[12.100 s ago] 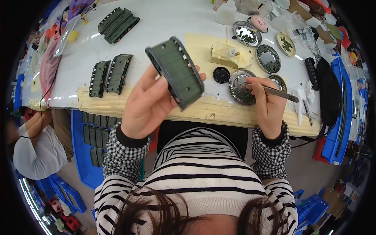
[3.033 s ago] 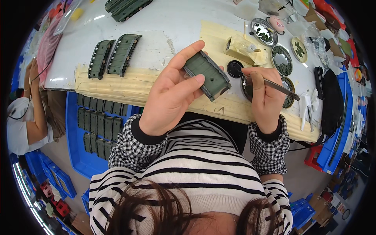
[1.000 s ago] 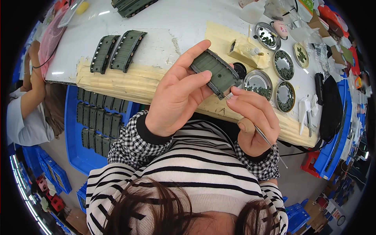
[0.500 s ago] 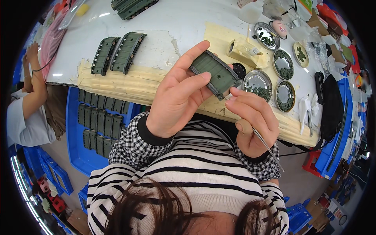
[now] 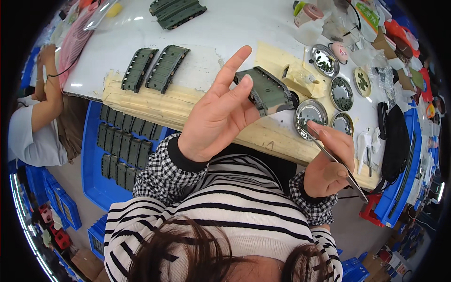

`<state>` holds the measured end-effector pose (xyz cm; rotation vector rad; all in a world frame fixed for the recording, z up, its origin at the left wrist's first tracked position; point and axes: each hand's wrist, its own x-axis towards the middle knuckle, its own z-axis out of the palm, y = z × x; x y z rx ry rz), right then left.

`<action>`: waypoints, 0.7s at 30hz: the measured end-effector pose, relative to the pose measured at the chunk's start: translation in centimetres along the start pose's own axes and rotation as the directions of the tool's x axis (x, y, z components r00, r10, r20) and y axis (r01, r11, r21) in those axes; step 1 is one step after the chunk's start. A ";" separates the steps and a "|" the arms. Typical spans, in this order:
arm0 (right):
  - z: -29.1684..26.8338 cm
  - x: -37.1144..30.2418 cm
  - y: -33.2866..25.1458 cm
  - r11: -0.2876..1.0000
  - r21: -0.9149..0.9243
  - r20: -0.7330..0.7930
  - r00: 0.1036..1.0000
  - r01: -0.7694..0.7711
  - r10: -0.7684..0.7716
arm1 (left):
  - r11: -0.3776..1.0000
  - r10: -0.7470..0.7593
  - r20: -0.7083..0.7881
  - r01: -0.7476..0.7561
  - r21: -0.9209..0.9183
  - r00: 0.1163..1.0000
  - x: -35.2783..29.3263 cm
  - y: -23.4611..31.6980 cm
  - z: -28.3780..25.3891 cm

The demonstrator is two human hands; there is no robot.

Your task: Assembling and detailing small plastic toy tank models using tools.

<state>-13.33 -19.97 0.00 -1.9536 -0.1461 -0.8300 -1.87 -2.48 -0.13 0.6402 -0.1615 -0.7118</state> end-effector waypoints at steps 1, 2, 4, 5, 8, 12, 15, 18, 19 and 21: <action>0.0 0.1 0.0 1.000 -0.002 -0.009 1.000 0.000 -0.001 | 0.998 -0.008 -0.008 0.007 -0.060 1.000 0.1 0.2 0.1; 0.1 0.2 0.0 1.000 -0.005 -0.018 1.000 0.001 -0.001 | 0.993 -0.016 -0.015 0.014 -0.121 1.000 0.2 0.5 0.1; 0.1 0.0 0.2 1.000 0.007 -0.025 1.000 0.006 -0.006 | 0.968 -0.064 -0.057 0.048 -0.247 0.996 0.6 0.7 0.3; 0.1 0.1 0.1 1.000 0.010 -0.017 0.999 0.027 -0.027 | 0.949 -0.090 -0.073 0.063 -0.310 0.993 0.7 0.9 0.3; 0.2 -0.1 0.3 0.995 0.062 0.016 0.996 0.082 -0.083 | 0.912 -0.098 -0.067 0.063 -0.405 0.993 1.0 1.4 0.2; 0.6 -0.1 0.0 0.989 0.069 0.023 0.991 0.131 -0.133 | 0.907 -0.108 -0.033 0.085 -0.413 0.994 1.3 1.3 0.4; 0.9 0.3 -0.2 0.987 0.093 0.049 0.989 0.133 -0.138 | 0.900 -0.130 -0.023 0.108 -0.422 0.991 1.1 1.2 0.5; 1.1 0.7 -0.5 0.983 0.096 0.064 0.985 0.155 -0.162 | 0.896 -0.141 -0.018 0.119 -0.428 0.990 0.9 1.1 0.6; 1.1 0.8 -0.5 0.985 0.083 0.076 0.985 0.152 -0.158 | 0.894 -0.142 -0.015 0.122 -0.432 0.990 0.9 1.1 0.6; 0.9 0.9 -0.6 0.988 0.059 0.098 0.984 0.144 -0.150 | 0.890 -0.144 -0.009 0.125 -0.438 0.990 0.8 1.1 0.7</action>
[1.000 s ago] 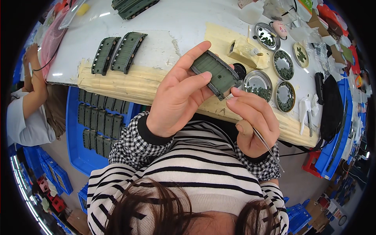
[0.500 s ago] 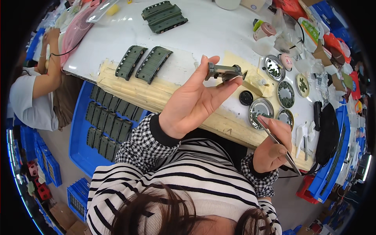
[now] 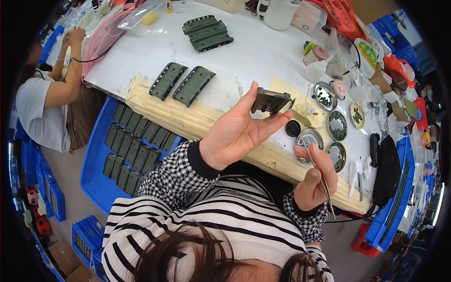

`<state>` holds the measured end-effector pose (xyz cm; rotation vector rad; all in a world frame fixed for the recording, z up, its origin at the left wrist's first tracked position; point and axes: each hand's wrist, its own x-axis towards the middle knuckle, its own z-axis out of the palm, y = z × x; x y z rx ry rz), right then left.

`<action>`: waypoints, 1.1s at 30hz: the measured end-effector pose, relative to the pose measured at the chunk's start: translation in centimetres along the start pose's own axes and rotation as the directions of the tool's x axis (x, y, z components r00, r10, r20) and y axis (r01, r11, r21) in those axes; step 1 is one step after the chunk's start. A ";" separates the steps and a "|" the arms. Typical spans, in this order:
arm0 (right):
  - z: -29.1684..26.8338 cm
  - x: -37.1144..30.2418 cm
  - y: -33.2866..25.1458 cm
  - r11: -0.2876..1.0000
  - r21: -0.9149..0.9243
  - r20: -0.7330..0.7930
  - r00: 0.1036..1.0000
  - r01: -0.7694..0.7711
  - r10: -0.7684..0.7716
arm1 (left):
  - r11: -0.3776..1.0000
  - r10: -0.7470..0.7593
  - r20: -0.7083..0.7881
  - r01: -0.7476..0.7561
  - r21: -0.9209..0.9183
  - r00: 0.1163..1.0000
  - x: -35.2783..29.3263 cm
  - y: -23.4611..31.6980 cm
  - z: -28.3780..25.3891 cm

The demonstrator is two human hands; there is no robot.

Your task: Assembling and detailing small plastic toy tank models using tools.

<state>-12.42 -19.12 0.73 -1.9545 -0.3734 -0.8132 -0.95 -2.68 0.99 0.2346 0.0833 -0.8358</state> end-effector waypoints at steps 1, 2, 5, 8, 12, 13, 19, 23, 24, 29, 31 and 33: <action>0.0 0.1 -0.1 1.000 -0.011 0.003 1.000 -0.006 0.007 | 1.000 -0.001 0.001 0.001 -0.003 1.000 0.0 0.0 0.0; 0.0 0.1 -0.2 1.000 -0.022 0.007 1.000 -0.013 0.013 | 1.000 -0.003 0.006 0.003 -0.008 1.000 -0.1 -0.1 -0.1; 0.0 0.3 -0.4 0.999 -0.041 0.010 1.000 -0.026 0.026 | 1.000 -0.016 0.020 0.016 -0.016 1.000 0.1 -0.1 -0.5; 0.1 0.1 -0.4 0.998 -0.030 -0.013 0.998 -0.056 0.056 | 1.000 -0.016 0.022 0.016 -0.007 1.000 0.0 -0.2 -0.5; 0.4 0.1 -0.9 0.993 -0.024 -0.056 0.992 -0.116 0.114 | 1.000 -0.022 0.030 0.022 -0.003 0.999 0.0 -0.3 -0.5; 0.3 0.1 -0.8 0.993 -0.022 -0.064 0.991 -0.115 0.113 | 1.000 -0.025 0.034 0.025 0.000 0.999 0.1 -0.3 -0.5; -0.3 0.4 -0.6 0.996 -0.046 -0.054 0.996 -0.070 0.068 | 0.997 -0.026 0.043 0.023 0.074 0.999 0.1 -0.5 -1.0; -0.9 1.0 -0.7 0.996 -0.085 -0.035 0.999 0.002 -0.005 | 0.923 0.081 0.092 -0.110 0.369 0.992 -0.5 -0.9 -0.8; -0.8 1.0 -0.9 0.996 -0.085 -0.040 0.999 -0.004 0.001 | 0.889 0.100 0.107 -0.137 0.438 0.989 -0.6 -0.9 -0.6; -1.0 1.1 -1.4 0.994 -0.083 0.042 0.996 -0.069 0.073 | 0.804 0.130 0.210 -0.227 0.549 0.969 -0.6 -0.9 -1.6; -1.0 1.1 -1.3 0.993 -0.104 0.048 0.997 -0.061 0.067 | 0.790 0.125 0.226 -0.235 0.567 0.966 -0.6 -0.9 -1.6; -1.0 1.1 -1.3 0.992 -0.113 0.049 0.997 -0.060 0.066 | 0.782 0.127 0.233 -0.242 0.575 0.964 -0.6 -1.0 -1.6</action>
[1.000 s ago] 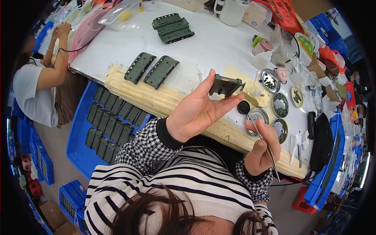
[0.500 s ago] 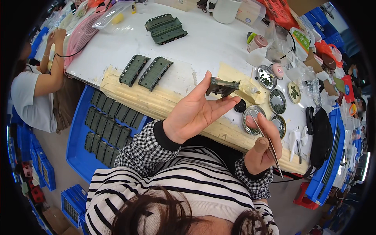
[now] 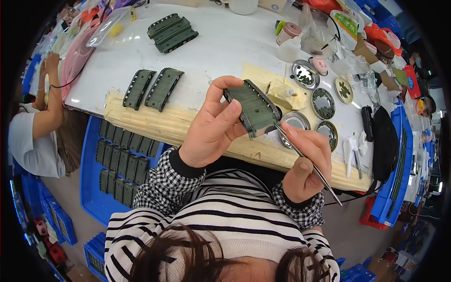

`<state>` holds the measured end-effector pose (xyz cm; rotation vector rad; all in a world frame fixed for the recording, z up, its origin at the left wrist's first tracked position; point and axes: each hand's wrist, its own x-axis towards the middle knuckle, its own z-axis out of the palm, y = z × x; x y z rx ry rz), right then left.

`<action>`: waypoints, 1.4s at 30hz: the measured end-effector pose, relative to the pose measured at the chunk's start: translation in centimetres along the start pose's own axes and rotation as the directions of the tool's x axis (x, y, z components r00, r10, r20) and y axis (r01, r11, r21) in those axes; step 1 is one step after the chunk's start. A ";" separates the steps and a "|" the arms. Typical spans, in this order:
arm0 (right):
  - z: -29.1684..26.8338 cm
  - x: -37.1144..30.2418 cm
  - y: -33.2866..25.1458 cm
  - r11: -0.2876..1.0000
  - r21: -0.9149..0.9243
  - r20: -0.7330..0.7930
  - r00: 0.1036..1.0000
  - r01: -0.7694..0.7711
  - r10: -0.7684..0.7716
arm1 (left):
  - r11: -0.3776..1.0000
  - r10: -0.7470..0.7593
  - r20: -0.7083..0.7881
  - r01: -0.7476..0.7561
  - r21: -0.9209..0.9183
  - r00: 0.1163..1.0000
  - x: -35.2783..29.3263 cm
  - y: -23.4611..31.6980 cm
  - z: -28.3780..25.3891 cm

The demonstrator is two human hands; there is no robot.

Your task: Assembling and detailing small plastic toy tank models using tools.

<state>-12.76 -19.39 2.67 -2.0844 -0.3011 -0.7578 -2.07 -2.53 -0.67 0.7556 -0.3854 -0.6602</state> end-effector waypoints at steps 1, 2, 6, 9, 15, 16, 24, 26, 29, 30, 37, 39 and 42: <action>0.0 0.0 -0.1 1.000 0.001 -0.003 1.000 -0.003 0.003 | 1.000 0.002 -0.002 -0.002 0.000 1.000 0.0 -0.1 0.0; 0.0 0.0 -0.1 1.000 0.001 -0.005 1.000 -0.006 0.006 | 1.000 0.005 -0.004 -0.005 0.001 1.000 0.0 -0.1 0.0; 0.0 0.0 0.1 1.000 0.012 -0.018 1.000 0.023 -0.022 | 1.000 0.006 -0.009 -0.006 0.008 1.000 0.0 -0.1 0.1; 0.0 0.0 0.0 1.000 0.000 -0.012 1.000 0.014 -0.014 | 1.000 0.011 -0.005 -0.011 0.018 1.000 0.0 0.0 0.1; -0.2 0.0 -0.2 1.000 -0.016 0.017 1.000 0.021 -0.021 | 1.000 0.023 0.003 -0.023 0.014 1.000 0.0 0.0 0.1; -0.2 0.1 -0.2 1.000 -0.009 0.026 0.999 0.027 -0.027 | 1.000 0.027 0.001 -0.027 0.013 1.000 0.0 -0.1 0.1; -0.6 0.5 -0.4 0.999 -0.010 0.093 0.995 0.044 -0.043 | 0.998 0.032 -0.028 -0.033 -0.046 0.999 -0.2 -0.4 0.4; -0.7 0.6 -0.5 0.998 -0.013 0.114 0.992 0.054 -0.052 | 0.997 0.028 -0.022 -0.030 -0.071 0.999 -0.3 -0.6 0.3; -0.9 0.9 -0.4 0.997 -0.012 0.150 0.986 0.072 -0.070 | 0.997 0.021 -0.033 -0.023 -0.079 0.999 -0.5 -0.7 0.3; -1.0 0.8 -0.3 0.998 -0.012 0.150 0.987 0.067 -0.064 | 0.997 0.013 -0.039 -0.016 -0.079 0.999 -0.5 -0.7 0.3; -0.8 0.3 -0.2 0.998 -0.056 0.087 0.996 0.029 -0.024 | 0.993 -0.013 -0.051 0.007 -0.114 0.999 -0.4 -0.8 0.5; -0.7 0.3 0.0 0.999 -0.019 0.043 0.999 0.031 -0.030 | 0.984 -0.033 -0.048 0.024 -0.176 0.998 -0.4 -0.8 0.5; -0.3 0.2 0.6 0.991 0.136 -0.106 0.994 0.018 -0.003 | 0.930 -0.107 -0.043 0.085 -0.358 0.993 -0.3 -0.5 0.7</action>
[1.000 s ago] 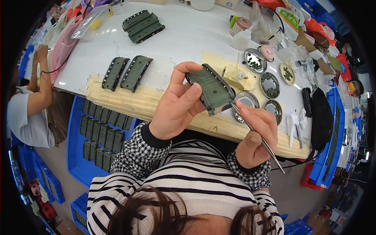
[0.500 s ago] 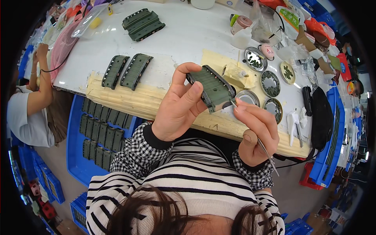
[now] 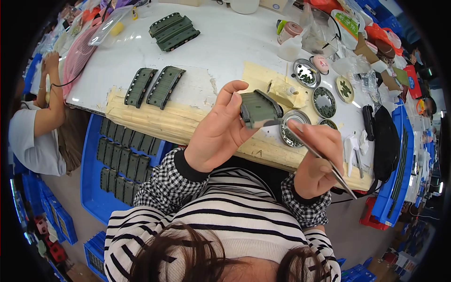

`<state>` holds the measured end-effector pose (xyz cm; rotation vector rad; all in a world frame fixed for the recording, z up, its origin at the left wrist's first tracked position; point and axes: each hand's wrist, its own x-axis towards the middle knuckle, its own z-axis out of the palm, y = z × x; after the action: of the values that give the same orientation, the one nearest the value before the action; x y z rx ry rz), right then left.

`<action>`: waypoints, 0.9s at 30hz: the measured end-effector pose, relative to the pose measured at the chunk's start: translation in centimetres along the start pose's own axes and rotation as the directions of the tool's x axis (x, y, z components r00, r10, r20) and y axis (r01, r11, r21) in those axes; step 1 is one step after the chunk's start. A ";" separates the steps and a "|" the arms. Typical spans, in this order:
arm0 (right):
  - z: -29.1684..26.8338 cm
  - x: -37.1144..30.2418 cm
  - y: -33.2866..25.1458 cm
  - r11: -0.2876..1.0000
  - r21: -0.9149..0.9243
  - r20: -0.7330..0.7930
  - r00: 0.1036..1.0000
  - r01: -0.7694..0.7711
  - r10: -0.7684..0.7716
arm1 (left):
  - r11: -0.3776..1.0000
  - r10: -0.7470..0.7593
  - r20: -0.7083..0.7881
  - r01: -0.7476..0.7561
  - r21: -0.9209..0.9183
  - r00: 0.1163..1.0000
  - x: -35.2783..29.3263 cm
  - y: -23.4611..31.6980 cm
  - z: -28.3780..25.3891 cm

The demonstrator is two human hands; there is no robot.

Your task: Assembling and detailing small plastic toy tank models using tools.

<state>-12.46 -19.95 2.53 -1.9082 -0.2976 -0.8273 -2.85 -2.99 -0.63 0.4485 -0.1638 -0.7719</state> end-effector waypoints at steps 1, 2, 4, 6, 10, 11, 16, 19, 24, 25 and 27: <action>0.1 0.1 0.0 1.000 0.022 -0.046 0.999 -0.015 0.016 | 0.996 -0.039 -0.010 0.038 -0.082 0.999 0.1 0.1 0.0; 0.3 0.2 0.0 0.999 0.043 -0.093 0.995 -0.030 0.033 | 0.984 -0.078 -0.017 0.075 -0.163 0.997 0.3 0.3 0.0; 0.6 0.2 -0.2 0.993 0.081 -0.140 0.985 -0.091 0.102 | 0.948 -0.146 -0.013 0.136 -0.289 0.989 0.5 0.6 -0.2; 0.7 0.4 -0.4 0.989 0.033 -0.110 0.983 -0.145 0.147 | 0.926 -0.184 -0.028 0.164 -0.339 0.982 0.6 0.8 0.0; 0.8 1.1 -0.1 0.974 -0.213 0.027 0.996 -0.075 0.082 | 0.929 -0.174 -0.003 0.163 -0.332 0.985 0.7 1.1 0.3; 1.0 1.4 -0.1 0.964 -0.257 0.035 0.996 -0.065 0.077 | 0.930 -0.179 -0.011 0.165 -0.328 0.984 0.7 1.2 0.5; 2.0 2.6 0.4 0.922 -0.388 0.064 0.998 0.015 0.010 | 0.950 -0.176 -0.010 0.167 -0.263 0.984 0.5 0.9 0.6; 2.3 3.0 0.4 0.915 -0.401 0.074 0.997 0.036 -0.006 | 0.955 -0.173 -0.024 0.162 -0.248 0.985 0.4 0.5 0.5; 2.7 3.1 0.8 0.919 -0.392 0.080 0.997 0.038 -0.007 | 0.943 -0.213 -0.036 0.196 -0.269 0.976 0.2 0.3 0.7; 2.6 3.1 1.1 0.920 -0.390 0.079 0.997 0.035 -0.005 | 0.943 -0.217 -0.014 0.206 -0.261 0.976 0.1 0.3 0.6; 2.5 3.0 1.2 0.921 -0.388 0.075 0.997 0.030 -0.001 | 0.942 -0.227 0.032 0.228 -0.245 0.973 -0.1 0.1 0.3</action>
<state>-8.59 -18.76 2.99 -2.3138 -0.2017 -0.8765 -2.97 -2.90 -0.33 0.2305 -0.0169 -1.0072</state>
